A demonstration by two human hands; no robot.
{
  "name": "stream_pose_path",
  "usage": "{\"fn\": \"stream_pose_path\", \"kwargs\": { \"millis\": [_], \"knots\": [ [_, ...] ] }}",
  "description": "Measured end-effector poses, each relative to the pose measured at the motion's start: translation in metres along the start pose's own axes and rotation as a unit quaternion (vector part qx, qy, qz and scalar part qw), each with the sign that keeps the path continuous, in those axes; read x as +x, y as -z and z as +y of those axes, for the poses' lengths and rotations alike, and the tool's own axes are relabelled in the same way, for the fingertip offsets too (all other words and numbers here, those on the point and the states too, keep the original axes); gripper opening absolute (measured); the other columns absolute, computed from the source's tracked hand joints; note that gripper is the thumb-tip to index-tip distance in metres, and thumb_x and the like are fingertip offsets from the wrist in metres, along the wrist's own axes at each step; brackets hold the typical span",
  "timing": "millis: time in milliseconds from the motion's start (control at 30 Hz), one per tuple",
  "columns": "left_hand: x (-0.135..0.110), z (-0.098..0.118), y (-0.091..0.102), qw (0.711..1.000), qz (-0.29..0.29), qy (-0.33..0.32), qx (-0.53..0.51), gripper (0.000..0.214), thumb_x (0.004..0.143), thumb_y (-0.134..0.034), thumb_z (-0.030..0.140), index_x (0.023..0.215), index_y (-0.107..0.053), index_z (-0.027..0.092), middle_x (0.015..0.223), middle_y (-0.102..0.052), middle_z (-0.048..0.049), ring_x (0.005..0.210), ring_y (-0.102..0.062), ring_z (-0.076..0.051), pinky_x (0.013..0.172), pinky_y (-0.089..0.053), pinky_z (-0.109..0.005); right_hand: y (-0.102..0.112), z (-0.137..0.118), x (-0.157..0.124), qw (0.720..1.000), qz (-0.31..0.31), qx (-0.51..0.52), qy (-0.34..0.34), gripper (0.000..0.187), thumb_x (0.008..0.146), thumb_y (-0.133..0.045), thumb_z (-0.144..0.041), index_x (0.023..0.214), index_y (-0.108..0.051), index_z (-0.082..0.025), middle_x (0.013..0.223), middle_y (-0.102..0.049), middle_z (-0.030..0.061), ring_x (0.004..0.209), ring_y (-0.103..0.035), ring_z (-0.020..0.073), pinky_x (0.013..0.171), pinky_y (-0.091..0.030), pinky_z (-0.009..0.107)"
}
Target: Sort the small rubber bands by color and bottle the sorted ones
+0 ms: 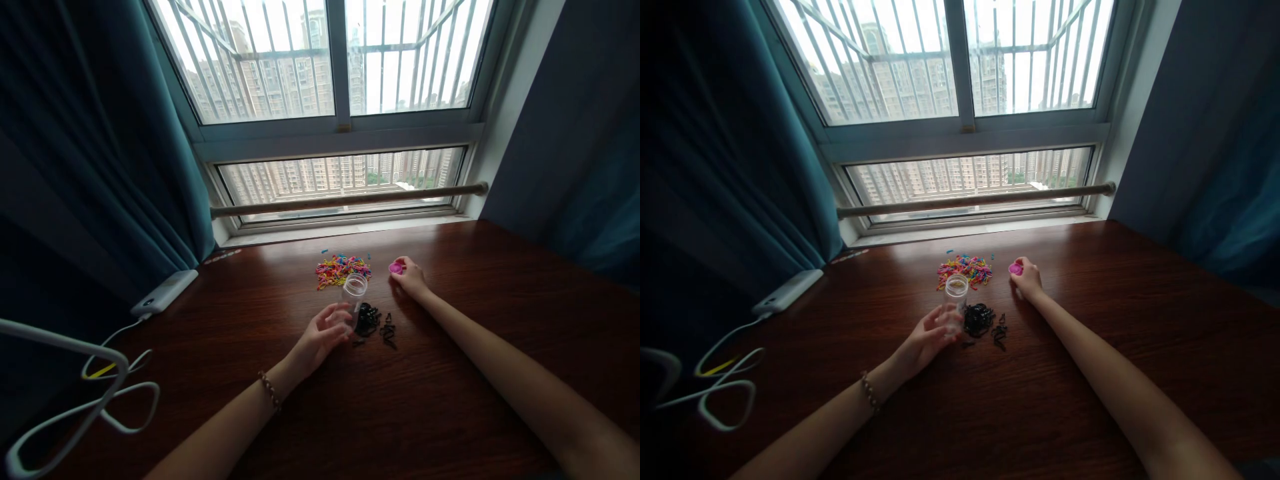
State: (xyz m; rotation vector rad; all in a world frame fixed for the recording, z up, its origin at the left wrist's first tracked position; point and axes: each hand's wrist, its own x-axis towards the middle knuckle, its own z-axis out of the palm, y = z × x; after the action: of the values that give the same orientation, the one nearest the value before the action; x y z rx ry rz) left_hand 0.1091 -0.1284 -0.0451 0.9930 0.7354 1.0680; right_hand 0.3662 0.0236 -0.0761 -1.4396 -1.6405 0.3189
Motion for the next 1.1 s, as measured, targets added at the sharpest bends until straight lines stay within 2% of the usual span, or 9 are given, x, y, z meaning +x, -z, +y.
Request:
{"fn": "stream_pose_path", "kwargs": {
  "millis": [133,267,333,500,567,700,767,900,1100],
  "knots": [
    [0.001,0.002,-0.003,0.996,0.054,-0.065,0.017,0.051,0.062,-0.071,0.023,0.109,-0.052,0.016,0.093,-0.058,-0.0062,0.079,-0.057,-0.014,0.075,-0.048,-0.029,-0.012,-0.005,0.024,1.000,-0.004,-0.010,0.016,0.039,0.065,-0.058,-0.018,0.104,-0.054,-0.015,0.096,-0.063,0.0096,0.082,-0.060,0.0190,0.081,-0.043,0.035],
    [0.002,0.006,-0.003,0.993,0.080,-0.084,0.021,0.045,0.064,-0.070,0.024,0.104,-0.051,0.015,0.095,-0.057,-0.0051,0.076,-0.059,-0.013,0.076,-0.048,-0.030,-0.001,-0.027,0.023,0.998,0.013,0.007,0.054,0.037,0.066,-0.059,-0.018,0.102,-0.057,-0.012,0.104,-0.060,0.0136,0.100,-0.054,0.0245,0.092,-0.036,0.041],
    [0.003,0.006,-0.003,0.991,0.093,-0.093,0.034,0.040,0.065,-0.069,0.025,0.100,-0.051,0.015,0.098,-0.056,-0.0052,0.078,-0.059,-0.013,0.078,-0.047,-0.030,0.012,-0.051,0.003,0.992,0.022,0.072,0.098,0.030,0.073,-0.054,-0.022,0.101,-0.057,-0.013,0.109,-0.058,0.0129,0.107,-0.049,0.0236,0.095,-0.034,0.042],
    [0.010,0.000,-0.016,0.977,0.082,-0.124,0.155,0.043,0.067,-0.067,0.028,0.103,-0.048,0.017,0.102,-0.056,-0.0062,0.083,-0.059,-0.016,0.080,-0.047,-0.033,0.033,-0.109,-0.078,0.924,-0.195,0.281,0.170,0.044,0.074,-0.058,-0.034,0.115,-0.048,-0.019,0.113,-0.056,0.0076,0.103,-0.053,0.0194,0.087,-0.043,0.032],
    [0.015,0.003,-0.023,0.961,0.038,-0.135,0.238,0.047,0.067,-0.067,0.031,0.107,-0.047,0.018,0.104,-0.056,-0.0073,0.088,-0.058,-0.018,0.081,-0.046,-0.035,0.036,-0.116,-0.098,0.931,-0.191,0.271,0.153,0.037,0.075,-0.058,-0.034,0.108,-0.052,-0.017,0.105,-0.060,0.0076,0.097,-0.056,0.0198,0.086,-0.044,0.032],
    [0.028,0.020,-0.021,0.854,0.014,-0.194,0.483,0.071,0.053,-0.076,0.036,0.116,-0.048,0.021,0.117,-0.047,-0.0094,0.111,-0.044,-0.026,0.096,-0.034,-0.041,0.051,-0.105,-0.095,0.962,-0.089,0.224,0.126,0.034,0.074,-0.059,-0.034,0.102,-0.054,-0.018,0.099,-0.061,0.0075,0.090,-0.057,0.0206,0.081,-0.045,0.035],
    [0.035,0.026,-0.010,0.806,0.005,-0.153,0.573,0.080,0.045,-0.078,0.040,0.117,-0.049,0.020,0.113,-0.047,-0.0100,0.108,-0.044,-0.028,0.095,-0.035,-0.042,0.065,-0.095,-0.082,0.968,-0.078,0.180,0.158,0.031,0.072,-0.060,-0.036,0.098,-0.056,-0.018,0.099,-0.061,0.0070,0.090,-0.056,0.0206,0.079,-0.045,0.034],
    [0.046,0.020,0.010,0.775,-0.047,-0.041,0.629,0.099,0.038,-0.077,0.050,0.125,-0.041,0.018,0.107,-0.046,-0.0101,0.092,-0.051,-0.025,0.079,-0.045,-0.036,0.088,-0.076,-0.067,0.958,-0.187,0.064,0.206,0.034,0.068,-0.063,-0.036,0.097,-0.058,-0.018,0.084,-0.059,0.0044,0.074,-0.055,0.0161,0.067,-0.045,0.028],
    [0.058,0.014,0.008,0.751,-0.094,-0.086,0.648,0.078,0.049,-0.074,0.044,0.119,-0.047,0.023,0.103,-0.048,-0.0060,0.087,-0.051,-0.021,0.075,-0.044,-0.030,0.101,-0.063,-0.067,0.944,-0.255,-0.033,0.205,0.028,0.068,-0.063,-0.033,0.092,-0.060,-0.019,0.077,-0.055,0.0017,0.066,-0.051,0.0127,0.060,-0.041,0.024]
  ]
}}
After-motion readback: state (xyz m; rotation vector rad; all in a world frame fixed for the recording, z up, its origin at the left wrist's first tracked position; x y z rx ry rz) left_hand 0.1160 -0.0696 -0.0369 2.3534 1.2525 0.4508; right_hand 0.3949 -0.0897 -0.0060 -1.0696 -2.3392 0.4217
